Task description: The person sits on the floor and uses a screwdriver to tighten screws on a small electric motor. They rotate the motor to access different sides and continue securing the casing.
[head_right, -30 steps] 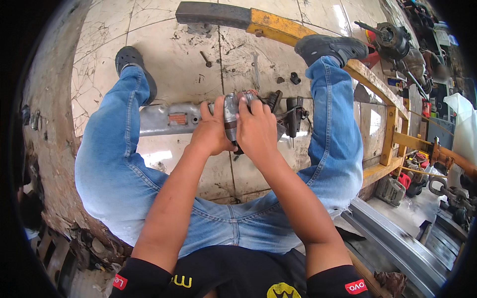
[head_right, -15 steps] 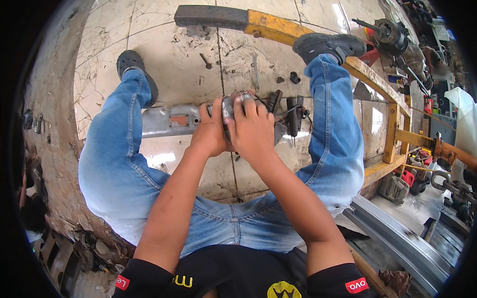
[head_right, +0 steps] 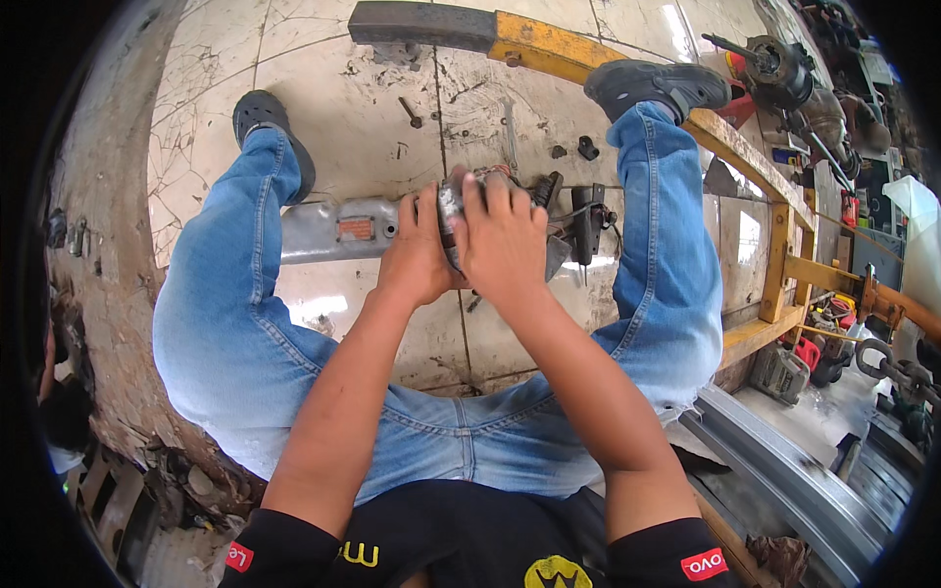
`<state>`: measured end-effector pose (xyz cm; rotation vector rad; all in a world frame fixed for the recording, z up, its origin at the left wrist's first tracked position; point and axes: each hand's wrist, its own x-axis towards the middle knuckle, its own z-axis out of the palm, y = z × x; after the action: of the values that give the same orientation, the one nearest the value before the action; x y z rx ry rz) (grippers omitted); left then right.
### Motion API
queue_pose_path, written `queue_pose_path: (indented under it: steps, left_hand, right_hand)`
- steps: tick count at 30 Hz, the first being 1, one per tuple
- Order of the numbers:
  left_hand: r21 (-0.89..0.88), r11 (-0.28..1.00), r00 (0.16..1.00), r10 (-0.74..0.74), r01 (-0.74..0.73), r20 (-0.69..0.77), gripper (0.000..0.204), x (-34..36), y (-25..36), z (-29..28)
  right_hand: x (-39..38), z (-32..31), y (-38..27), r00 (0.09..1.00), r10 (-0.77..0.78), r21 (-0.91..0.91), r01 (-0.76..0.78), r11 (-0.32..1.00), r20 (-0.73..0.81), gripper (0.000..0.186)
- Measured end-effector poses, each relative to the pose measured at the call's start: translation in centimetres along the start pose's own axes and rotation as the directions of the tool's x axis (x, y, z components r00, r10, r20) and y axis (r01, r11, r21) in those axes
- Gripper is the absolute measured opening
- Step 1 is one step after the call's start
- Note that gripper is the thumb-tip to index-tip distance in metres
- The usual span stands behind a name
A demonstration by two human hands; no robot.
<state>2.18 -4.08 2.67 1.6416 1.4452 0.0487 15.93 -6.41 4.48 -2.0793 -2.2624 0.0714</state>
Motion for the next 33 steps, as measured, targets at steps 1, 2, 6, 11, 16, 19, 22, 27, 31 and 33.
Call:
queue_pose_path:
  steps: [1,2,6,11,16,19,22,27,31,33]
  left_hand:
    - [-0.006,1.0,1.0,0.005,-0.005,-0.009,0.13,-0.1,-0.1,0.4]
    - [-0.012,1.0,1.0,0.01,-0.01,-0.019,0.131,-0.2,-0.3,0.9]
    - [-0.031,0.999,1.0,-0.015,0.016,0.019,0.142,-0.3,-0.7,0.6]
    - [-0.02,1.0,1.0,-0.001,0.001,-0.008,0.142,-0.4,-0.2,0.5]
    - [-0.003,0.999,0.999,-0.035,0.035,0.019,0.138,-0.5,0.3,0.1]
    - [0.01,0.999,0.999,-0.031,0.031,0.016,0.135,-0.1,0.2,0.4]
    - [0.027,1.0,1.0,-0.012,0.011,0.022,0.135,0.1,-0.7,0.9]
    - [0.067,0.998,1.0,0.013,-0.012,-0.013,0.129,0.4,-0.5,1.4]
    - [0.034,0.998,0.993,-0.06,0.057,0.104,0.133,0.4,0.2,0.6]
    - [0.045,0.998,0.997,-0.05,0.048,0.059,0.135,0.4,0.1,1.0]
  right_hand:
    - [0.6,0.1,0.1,0.999,0.038,-0.001,-0.038,0.999,-0.032,0.056]
    - [0.5,-0.1,-0.1,0.999,0.045,0.018,-0.045,0.999,-0.006,0.054]
    - [-2.2,-0.4,-0.1,0.993,-0.107,-0.003,0.107,0.994,-0.044,0.05]
    - [0.1,0.0,0.7,1.0,0.015,-0.021,-0.015,1.0,-0.013,0.052]
    - [-1.2,0.6,0.9,0.999,-0.021,-0.038,0.019,0.999,-0.05,0.053]
    - [-0.8,0.7,0.7,0.998,-0.03,-0.028,0.028,0.999,-0.047,0.053]
    - [-1.7,0.4,0.8,0.994,-0.102,0.001,0.102,0.995,-0.035,0.054]
    - [-1.0,0.7,0.9,0.997,-0.061,0.001,0.061,0.998,-0.056,0.052]
    - [-0.7,0.4,1.0,0.997,-0.04,0.017,0.041,0.999,-0.06,0.049]
    - [-0.4,0.9,1.2,0.996,-0.007,0.04,0.011,0.999,-0.087,0.047]
